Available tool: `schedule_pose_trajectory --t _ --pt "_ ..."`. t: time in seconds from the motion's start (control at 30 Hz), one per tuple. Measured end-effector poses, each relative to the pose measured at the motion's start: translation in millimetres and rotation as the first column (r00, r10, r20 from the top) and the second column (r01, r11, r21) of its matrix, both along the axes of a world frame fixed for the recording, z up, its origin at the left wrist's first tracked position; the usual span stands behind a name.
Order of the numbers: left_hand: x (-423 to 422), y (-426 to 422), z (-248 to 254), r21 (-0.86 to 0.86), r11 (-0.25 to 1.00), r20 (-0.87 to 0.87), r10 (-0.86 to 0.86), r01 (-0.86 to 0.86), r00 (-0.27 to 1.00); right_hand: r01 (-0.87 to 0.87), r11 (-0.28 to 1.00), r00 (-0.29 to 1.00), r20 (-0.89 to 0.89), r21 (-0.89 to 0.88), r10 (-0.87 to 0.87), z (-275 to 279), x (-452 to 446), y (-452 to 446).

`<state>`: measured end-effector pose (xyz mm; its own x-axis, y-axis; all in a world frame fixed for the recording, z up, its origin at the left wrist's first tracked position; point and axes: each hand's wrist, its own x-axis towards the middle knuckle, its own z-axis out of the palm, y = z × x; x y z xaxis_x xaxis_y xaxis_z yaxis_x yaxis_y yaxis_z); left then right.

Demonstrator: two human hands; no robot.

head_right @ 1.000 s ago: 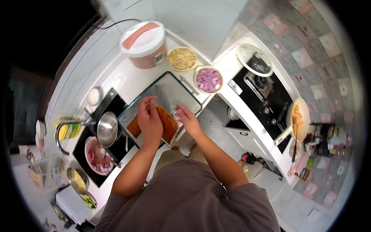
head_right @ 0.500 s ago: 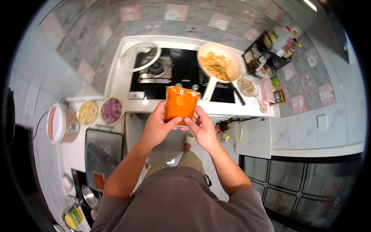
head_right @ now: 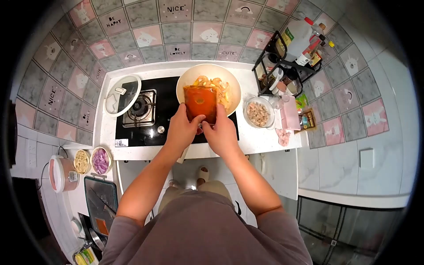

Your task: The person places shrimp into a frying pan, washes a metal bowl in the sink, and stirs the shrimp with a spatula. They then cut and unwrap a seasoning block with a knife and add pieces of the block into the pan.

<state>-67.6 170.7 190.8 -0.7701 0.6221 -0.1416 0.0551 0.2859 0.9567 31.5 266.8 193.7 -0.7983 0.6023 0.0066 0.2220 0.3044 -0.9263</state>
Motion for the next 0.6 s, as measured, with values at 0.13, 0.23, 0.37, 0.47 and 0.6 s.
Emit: schedule_pose_trajectory --t 0.13,0.23,0.37,0.47,0.6 --pt "-1.5 16.2 -8.0 -0.029 0.996 -0.13 0.08 -0.085 0.988 0.032 0.986 0.999 0.003 0.162 -0.033 2.8 -11.7 3.2" --pt "-2.8 24.8 -15.9 0.007 0.987 -0.367 0.15 -0.158 0.918 0.064 0.966 0.998 0.011 0.251 -0.069 5.3 -13.5 9.7" --pt "-14.7 19.2 -2.3 0.06 0.997 0.055 -0.041 0.038 0.998 -0.017 0.964 0.996 -0.094 -0.264 -0.008 -1.3 -16.5 46.2" --pt "-22.6 10.3 3.0 0.35 0.915 0.315 -0.315 0.198 0.895 -0.13 0.879 0.973 -0.231 -0.458 0.023 -2.5 -22.5 43.8" --pt "-28.9 8.6 -2.4 0.406 0.888 0.352 -0.37 0.215 0.86 -0.126 0.589 0.954 -0.26 -0.798 -0.148 -5.2 -27.3 39.1"
